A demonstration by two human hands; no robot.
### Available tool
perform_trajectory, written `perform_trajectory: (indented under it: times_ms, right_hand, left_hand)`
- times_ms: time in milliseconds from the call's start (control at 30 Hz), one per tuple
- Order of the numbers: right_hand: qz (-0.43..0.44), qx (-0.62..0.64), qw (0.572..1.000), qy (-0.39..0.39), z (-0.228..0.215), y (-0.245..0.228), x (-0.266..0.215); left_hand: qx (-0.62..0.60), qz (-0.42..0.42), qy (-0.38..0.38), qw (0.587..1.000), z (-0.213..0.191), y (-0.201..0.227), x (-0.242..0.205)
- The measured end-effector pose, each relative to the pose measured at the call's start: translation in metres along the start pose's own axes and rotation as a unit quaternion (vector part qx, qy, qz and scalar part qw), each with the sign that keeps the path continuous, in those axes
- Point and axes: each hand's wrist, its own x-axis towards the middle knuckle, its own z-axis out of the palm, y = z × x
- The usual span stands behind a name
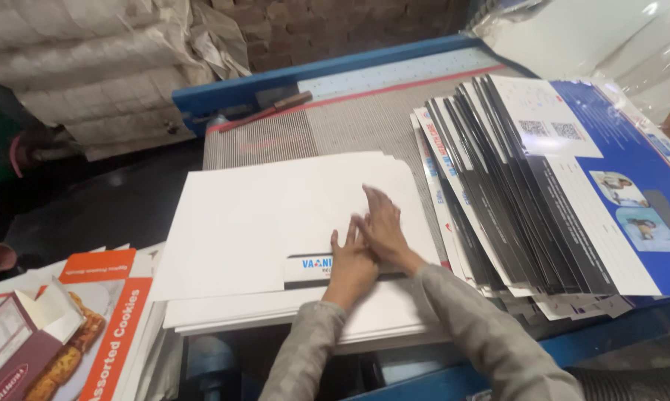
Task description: The person repeatedly folds large white paper sheets in half by hand on a blue workbench. They align the edges, press the fold, and place the folded sheet onto a growing stack to the right. The process is continuous and repetitive throughout the clip.
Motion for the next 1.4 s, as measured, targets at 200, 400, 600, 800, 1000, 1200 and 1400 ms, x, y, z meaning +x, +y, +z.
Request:
perform_trajectory:
  times_ms: [200, 400, 600, 800, 1000, 1200, 1400]
  right_hand:
    - [-0.033, 0.002, 0.999, 0.026, 0.007, 0.014, -0.005]
    - [0.013, -0.192, 0.979, -0.062, 0.012, 0.02, -0.022]
    - [-0.024, -0.068, 0.982, -0.175, -0.064, -0.04, -0.115]
    - [-0.055, -0.088, 0.925, -0.367, -0.118, -0.071, -0.116]
    - [-0.178, -0.085, 0.932, -0.303, -0.11, -0.078, -0.137]
    - [-0.093, -0.11, 0.987, -0.077, -0.088, -0.073, -0.182]
    - [0.034, 0.058, 0.997, 0.041, -0.073, -0.076, -0.135]
  left_hand:
    - [-0.01, 0.004, -0.024, 1.0, -0.007, 0.002, 0.003]
    - [0.099, 0.004, -0.104, 0.99, -0.004, 0.004, -0.011]
    - [-0.045, 0.05, -0.012, 0.998, 0.025, -0.022, -0.038]
    - [-0.093, 0.032, -0.053, 0.994, 0.029, -0.024, -0.047]
    - [-0.148, 0.037, -0.07, 0.986, 0.022, -0.024, -0.058]
    - [-0.238, 0.055, -0.079, 0.966, -0.017, 0.004, -0.086]
    - [-0.137, 0.103, 0.059, 0.984, -0.046, 0.032, -0.094]
